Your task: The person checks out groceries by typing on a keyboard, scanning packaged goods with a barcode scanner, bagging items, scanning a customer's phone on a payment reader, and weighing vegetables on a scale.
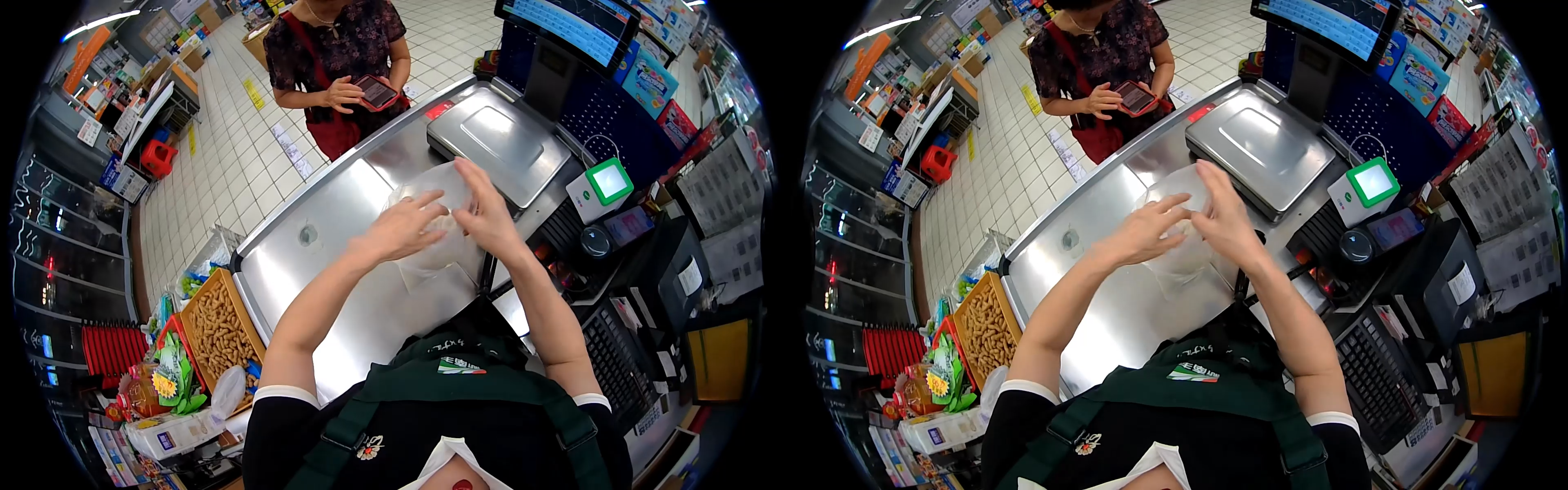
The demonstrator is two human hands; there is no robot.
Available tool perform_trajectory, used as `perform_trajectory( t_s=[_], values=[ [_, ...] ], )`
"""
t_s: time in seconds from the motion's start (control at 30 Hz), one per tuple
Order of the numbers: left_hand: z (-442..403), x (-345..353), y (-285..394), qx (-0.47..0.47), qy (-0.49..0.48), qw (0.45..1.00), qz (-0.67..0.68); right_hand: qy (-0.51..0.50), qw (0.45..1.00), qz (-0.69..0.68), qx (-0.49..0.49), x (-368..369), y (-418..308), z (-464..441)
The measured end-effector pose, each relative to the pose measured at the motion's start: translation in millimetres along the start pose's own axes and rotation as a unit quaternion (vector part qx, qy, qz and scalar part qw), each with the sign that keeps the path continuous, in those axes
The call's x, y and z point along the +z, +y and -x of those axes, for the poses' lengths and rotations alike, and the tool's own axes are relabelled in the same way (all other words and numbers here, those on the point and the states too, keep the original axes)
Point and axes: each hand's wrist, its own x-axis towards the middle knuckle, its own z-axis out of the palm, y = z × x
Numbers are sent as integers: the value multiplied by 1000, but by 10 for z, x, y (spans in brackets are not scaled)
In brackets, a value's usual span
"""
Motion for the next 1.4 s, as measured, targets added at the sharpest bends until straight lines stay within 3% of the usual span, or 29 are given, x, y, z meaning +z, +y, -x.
perform_trajectory(
  t_s=[0.07,0.13,0.2,0.27,0.33,0.4,0.53,0.6,0.67,0.73,0.8,1.07,1.17,1.27,1.33,1.4],
  values=[
    [138,-157,42,-33,-24,998,47,38,986,-91,134,-106,-5,16],
    [310,-279,65,-74,-53,995,43,95,982,-93,138,-147,90,29],
    [483,-295,-60,-75,-60,995,-6,103,960,-138,222,-202,136,10],
    [585,-394,-138,-78,-64,993,-58,142,957,-163,194,-116,145,-83],
    [636,-534,-183,-6,97,980,-171,155,968,-146,131,-25,85,-201],
    [637,-637,-267,-1,125,971,-202,157,966,-161,124,91,44,-359],
    [729,-712,-562,-66,204,940,-265,146,962,-206,100,371,19,-494],
    [789,-731,-653,-135,224,936,-235,148,961,-211,101,490,-7,-528],
    [859,-766,-735,-133,240,933,-234,151,962,-219,60,625,17,-568],
    [947,-770,-836,-200,248,935,-153,151,961,-226,57,731,-8,-576],
    [992,-753,-870,-187,276,935,-121,130,981,-142,19,782,-69,-561],
    [968,-531,-948,-181,247,949,-71,130,985,-107,45,360,-134,-151],
    [923,-438,-953,-147,264,951,-64,137,985,-51,94,18,-161,236],
    [943,-367,-1117,-178,240,954,-5,150,973,-3,178,-305,-126,755],
    [854,-377,-1173,-158,245,957,6,188,963,-25,193,-436,-93,1070],
    [887,-398,-1360,-252,338,882,209,245,943,-61,219,-499,-19,1365]
  ],
)
